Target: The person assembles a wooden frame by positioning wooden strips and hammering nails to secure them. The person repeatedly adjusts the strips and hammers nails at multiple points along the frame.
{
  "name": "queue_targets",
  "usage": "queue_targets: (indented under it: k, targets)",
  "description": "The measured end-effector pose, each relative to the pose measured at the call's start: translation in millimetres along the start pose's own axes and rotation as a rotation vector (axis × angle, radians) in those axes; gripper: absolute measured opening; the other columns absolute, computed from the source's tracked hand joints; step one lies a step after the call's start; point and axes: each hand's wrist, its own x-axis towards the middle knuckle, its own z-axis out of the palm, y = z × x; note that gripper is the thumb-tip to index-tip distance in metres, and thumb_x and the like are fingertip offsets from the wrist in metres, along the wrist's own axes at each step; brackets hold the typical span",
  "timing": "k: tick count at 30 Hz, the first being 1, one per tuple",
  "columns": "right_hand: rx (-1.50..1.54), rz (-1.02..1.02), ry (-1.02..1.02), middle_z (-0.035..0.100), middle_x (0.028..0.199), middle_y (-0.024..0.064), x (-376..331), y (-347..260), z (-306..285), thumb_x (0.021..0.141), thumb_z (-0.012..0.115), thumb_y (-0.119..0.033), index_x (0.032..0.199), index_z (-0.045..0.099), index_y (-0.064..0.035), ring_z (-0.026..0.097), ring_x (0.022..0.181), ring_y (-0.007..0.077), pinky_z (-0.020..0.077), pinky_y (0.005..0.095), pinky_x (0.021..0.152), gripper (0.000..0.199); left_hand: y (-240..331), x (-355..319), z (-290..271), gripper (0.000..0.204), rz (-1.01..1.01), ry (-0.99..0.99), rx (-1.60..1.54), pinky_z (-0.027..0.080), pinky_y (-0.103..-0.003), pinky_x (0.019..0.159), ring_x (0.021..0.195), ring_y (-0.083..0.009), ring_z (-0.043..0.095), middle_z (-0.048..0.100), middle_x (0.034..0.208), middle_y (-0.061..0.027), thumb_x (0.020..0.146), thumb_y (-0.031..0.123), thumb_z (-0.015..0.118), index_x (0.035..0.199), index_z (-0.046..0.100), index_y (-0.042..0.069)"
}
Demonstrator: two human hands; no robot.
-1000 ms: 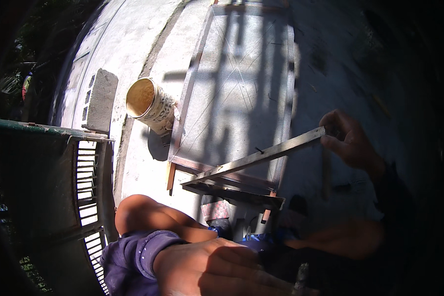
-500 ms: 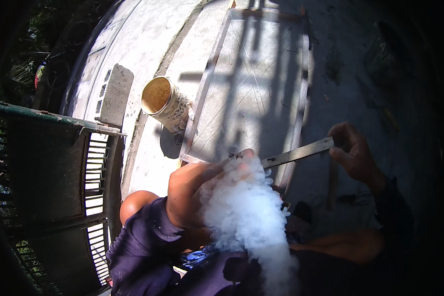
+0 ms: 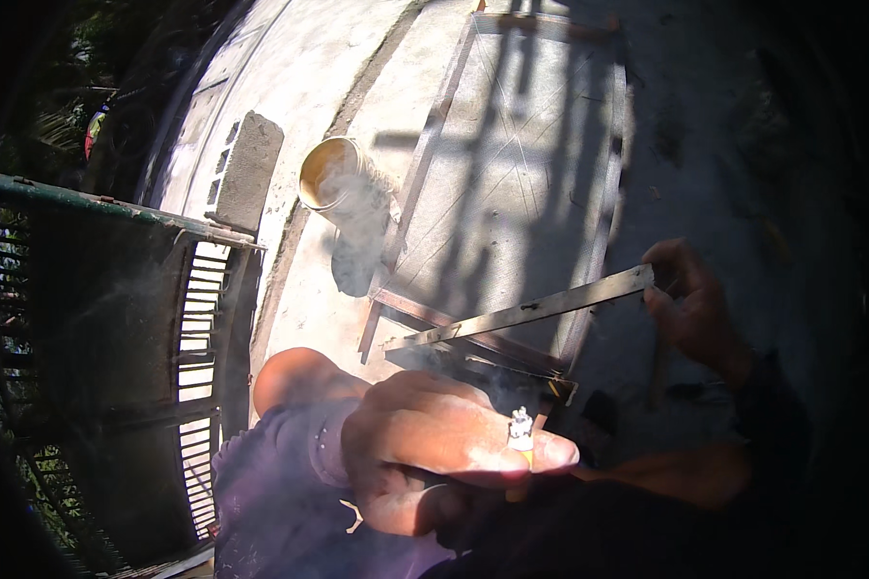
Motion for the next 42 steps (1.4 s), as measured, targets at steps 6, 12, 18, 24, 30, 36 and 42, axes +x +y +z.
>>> queue_targets:
  k: [6,12,18,24,30,36,42]
  targets:
    - [0.042,0.026,0.008,0.062,0.095,0.0024,3,5,2,0.087,0.064,-0.004,0.114,0.060,-0.0055,0.060,0.085,0.0098,0.0508,0.0292,0.074,0.028,2,-2,-10,0.038,0.011,-0.114,-0.002,0.059,-0.035,0.061,0.070,-0.0297,0.074,0.068,0.117,-0.0341,0.095,0.012,0.061,0.125,0.060,-0.012]
    - [0.033,0.065,-0.005,0.060,0.103,0.0043,8,8,1,0.088,0.062,-0.002,0.116,0.058,-0.0055,0.056,0.089,0.0098,0.0496,0.0285,0.078,0.029,5,-9,14,0.043,0.040,-0.242,-0.353,0.062,-0.039,0.078,0.096,-0.0373,0.075,0.068,0.120,-0.0337,0.097,0.016,0.052,0.125,0.059,-0.017]
    - [-0.032,-0.004,-0.019,0.059,0.102,0.0027,10,11,-1,0.090,0.062,-0.004,0.115,0.058,-0.0044,0.055,0.090,0.0085,0.0476,0.0273,0.081,0.026,9,-11,24,0.050,0.086,-0.133,-0.480,0.063,-0.040,0.084,0.105,-0.0399,0.073,0.068,0.117,-0.0355,0.095,0.018,0.051,0.125,0.055,-0.022]
    - [0.079,0.058,-0.004,0.058,0.102,0.0023,6,18,-1,0.092,0.063,-0.004,0.116,0.058,-0.0038,0.056,0.090,0.0076,0.0477,0.0256,0.081,0.024,15,-14,29,0.051,-0.010,-0.038,-0.594,0.063,-0.041,0.086,0.107,-0.0408,0.072,0.066,0.118,-0.0380,0.097,0.019,0.050,0.126,0.053,-0.023]
    - [0.111,0.087,-0.016,0.059,0.102,0.0014,7,20,-2,0.093,0.064,-0.002,0.117,0.058,-0.0034,0.057,0.090,0.0067,0.0483,0.0245,0.081,0.024,18,-14,26,0.048,-0.006,-0.078,-0.463,0.063,-0.038,0.082,0.103,-0.0366,0.074,0.068,0.117,-0.0354,0.098,0.020,0.048,0.122,0.059,-0.021]
    - [0.177,0.122,-0.004,0.059,0.094,-0.0005,7,24,3,0.094,0.065,-0.004,0.115,0.059,-0.0036,0.056,0.085,0.0055,0.0478,0.0239,0.077,0.022,40,-7,-42,0.049,-0.133,0.385,0.502,0.055,-0.030,0.066,0.077,-0.0228,0.072,0.071,0.115,-0.0268,0.098,0.011,0.052,0.144,0.045,-0.006]
    - [0.214,0.156,-0.083,0.065,0.085,0.0006,16,19,-4,0.097,0.071,-0.017,0.109,0.061,-0.0010,0.059,0.078,0.0046,0.0464,0.0235,0.069,0.022,53,0,-181,0.062,-1.096,0.434,1.151,0.039,-0.021,0.041,0.045,-0.0044,0.052,0.072,0.080,-0.0108,0.106,0.029,0.058,0.158,0.035,0.003]
